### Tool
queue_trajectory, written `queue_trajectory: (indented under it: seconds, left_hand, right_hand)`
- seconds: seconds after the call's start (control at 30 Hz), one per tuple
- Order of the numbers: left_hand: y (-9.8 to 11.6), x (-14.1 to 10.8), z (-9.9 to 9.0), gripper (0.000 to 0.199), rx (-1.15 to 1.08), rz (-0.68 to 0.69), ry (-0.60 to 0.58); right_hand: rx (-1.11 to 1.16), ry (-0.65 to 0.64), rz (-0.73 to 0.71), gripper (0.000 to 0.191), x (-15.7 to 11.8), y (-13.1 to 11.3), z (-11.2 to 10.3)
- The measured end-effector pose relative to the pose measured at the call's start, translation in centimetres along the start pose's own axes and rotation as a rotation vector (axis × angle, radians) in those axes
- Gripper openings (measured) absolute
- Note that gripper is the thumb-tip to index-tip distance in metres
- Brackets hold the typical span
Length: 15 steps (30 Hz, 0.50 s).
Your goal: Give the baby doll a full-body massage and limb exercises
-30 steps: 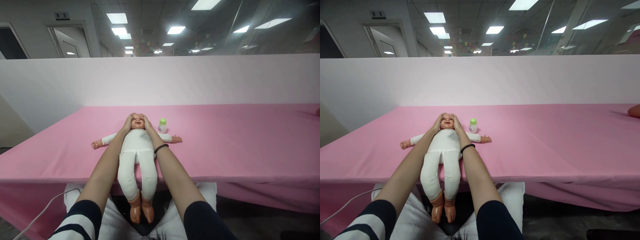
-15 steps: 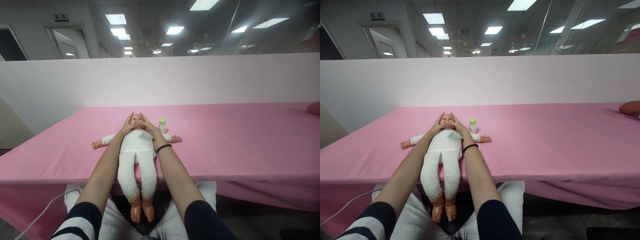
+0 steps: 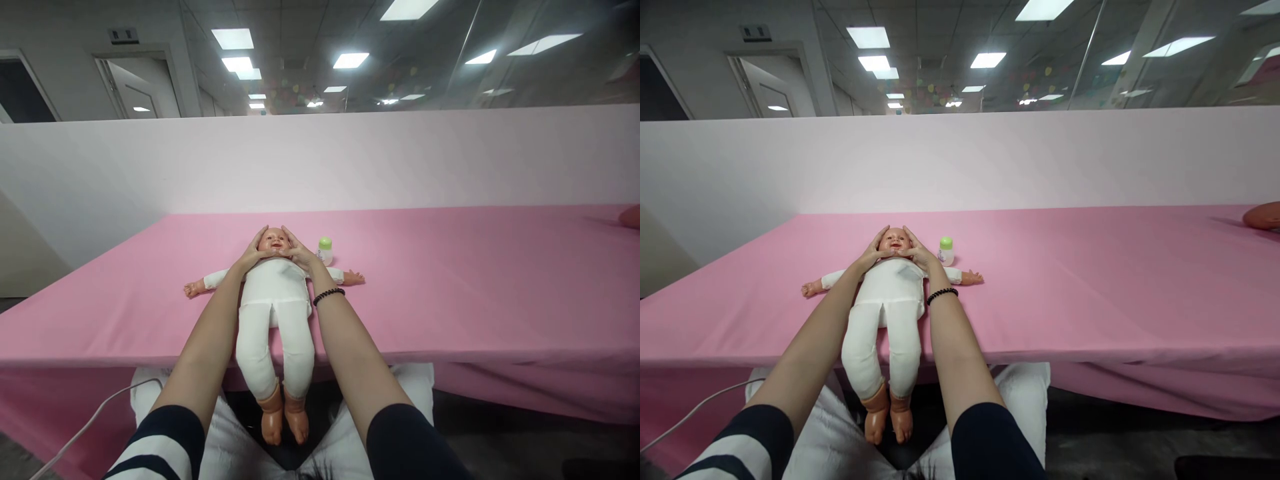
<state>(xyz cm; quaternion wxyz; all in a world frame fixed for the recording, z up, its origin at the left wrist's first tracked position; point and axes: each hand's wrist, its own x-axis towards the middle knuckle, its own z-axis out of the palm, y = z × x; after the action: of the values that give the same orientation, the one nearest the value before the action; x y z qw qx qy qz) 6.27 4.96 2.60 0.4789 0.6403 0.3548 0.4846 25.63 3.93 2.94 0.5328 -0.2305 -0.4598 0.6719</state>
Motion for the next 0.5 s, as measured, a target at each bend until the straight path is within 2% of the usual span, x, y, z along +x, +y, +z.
queue_trajectory:
  seconds: [0.27, 0.37, 0.5]
  left_hand:
    - [-2.3, 1.5, -0.7, 0.097, -0.215, 0.029, -0.040]
    - [-2.1, 1.4, -0.3, 0.093, -0.284, 0.025, -0.052]
    - [-0.9, 0.5, 0.0, 0.103, -0.158, 0.015, -0.026]
  right_hand:
    - [0.030, 0.022, -0.012, 0.064, 0.6, -0.1, 0.2]
    - [0.027, 0.021, -0.011, 0.066, 0.6, 0.0, 0.2]
    - [0.009, 0.011, -0.007, 0.073, 0.4, 0.1, 0.2]
